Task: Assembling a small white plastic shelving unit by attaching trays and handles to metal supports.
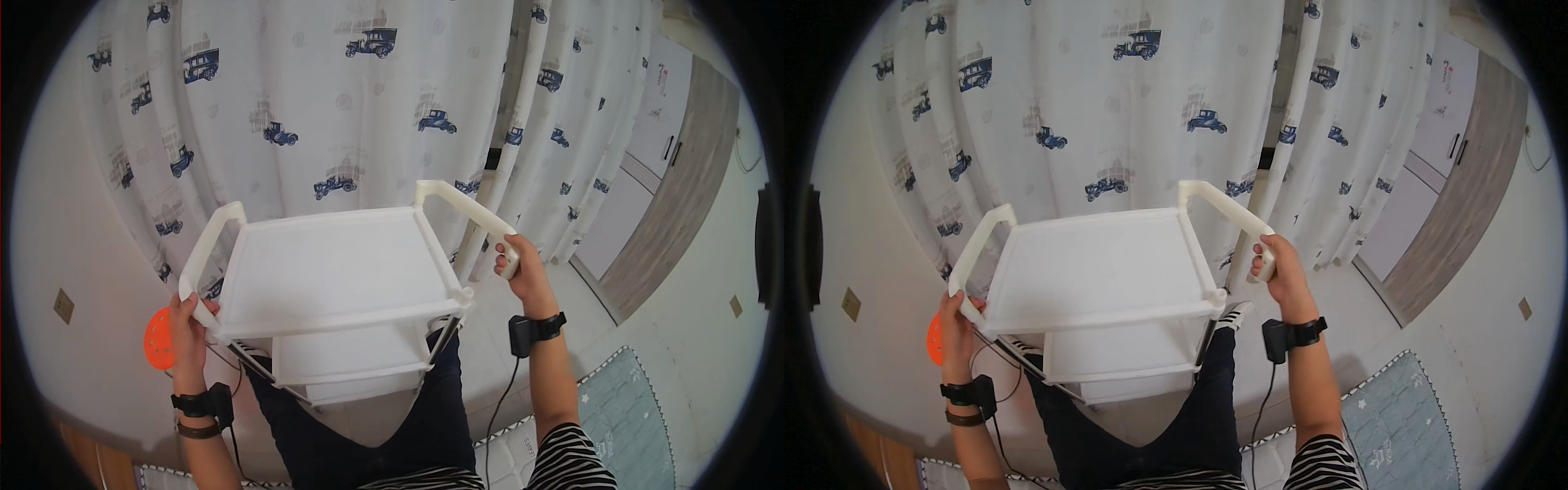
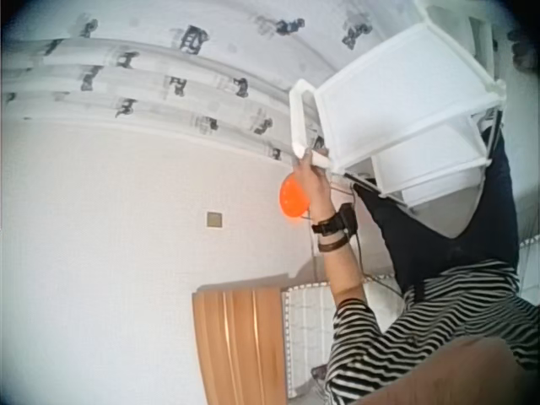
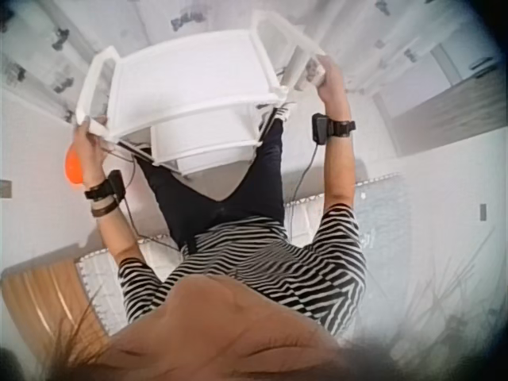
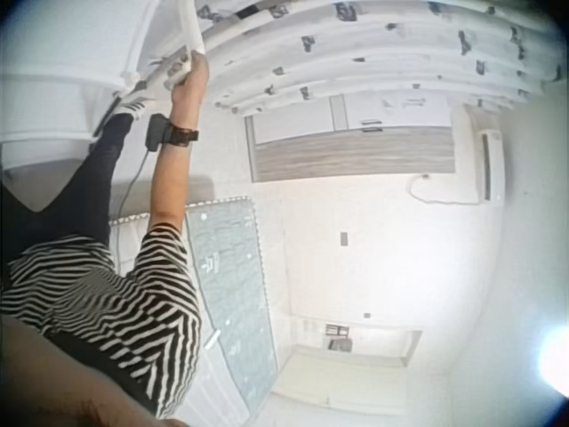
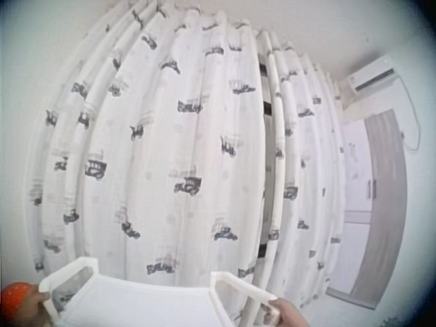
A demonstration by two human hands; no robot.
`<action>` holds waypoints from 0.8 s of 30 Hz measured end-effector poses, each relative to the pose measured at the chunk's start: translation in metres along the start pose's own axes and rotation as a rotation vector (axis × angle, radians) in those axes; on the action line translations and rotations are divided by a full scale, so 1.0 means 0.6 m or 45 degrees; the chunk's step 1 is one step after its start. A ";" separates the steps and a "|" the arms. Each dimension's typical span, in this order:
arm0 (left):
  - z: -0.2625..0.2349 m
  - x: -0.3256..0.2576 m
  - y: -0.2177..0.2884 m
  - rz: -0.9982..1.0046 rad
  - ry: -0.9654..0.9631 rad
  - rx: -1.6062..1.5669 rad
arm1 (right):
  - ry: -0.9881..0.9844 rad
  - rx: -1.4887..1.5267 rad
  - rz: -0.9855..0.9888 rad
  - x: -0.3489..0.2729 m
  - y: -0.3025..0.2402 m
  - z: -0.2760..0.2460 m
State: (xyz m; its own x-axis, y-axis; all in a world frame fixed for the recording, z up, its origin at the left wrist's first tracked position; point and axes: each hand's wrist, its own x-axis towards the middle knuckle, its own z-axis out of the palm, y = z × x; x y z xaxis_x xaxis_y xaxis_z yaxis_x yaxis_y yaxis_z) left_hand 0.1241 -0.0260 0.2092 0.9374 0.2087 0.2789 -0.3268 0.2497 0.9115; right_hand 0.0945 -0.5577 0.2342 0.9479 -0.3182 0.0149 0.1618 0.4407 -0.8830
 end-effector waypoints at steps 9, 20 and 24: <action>0.008 0.003 0.014 -0.139 0.070 -0.017 | 0.034 0.030 0.097 0.021 0.002 -0.041; -0.005 -0.009 0.016 0.015 0.001 0.006 | -0.111 0.099 0.185 0.064 -0.013 -0.092; -0.010 0.009 0.025 -0.031 0.054 -0.054 | -0.091 0.073 0.163 0.048 -0.011 -0.104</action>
State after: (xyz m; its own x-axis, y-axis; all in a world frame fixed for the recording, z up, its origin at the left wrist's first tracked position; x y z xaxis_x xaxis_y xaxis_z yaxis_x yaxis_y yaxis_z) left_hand 0.1234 -0.0155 0.2225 0.9394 0.2417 0.2432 -0.3100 0.2950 0.9038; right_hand 0.1036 -0.6220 0.2113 0.9786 -0.1965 -0.0606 0.0520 0.5213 -0.8518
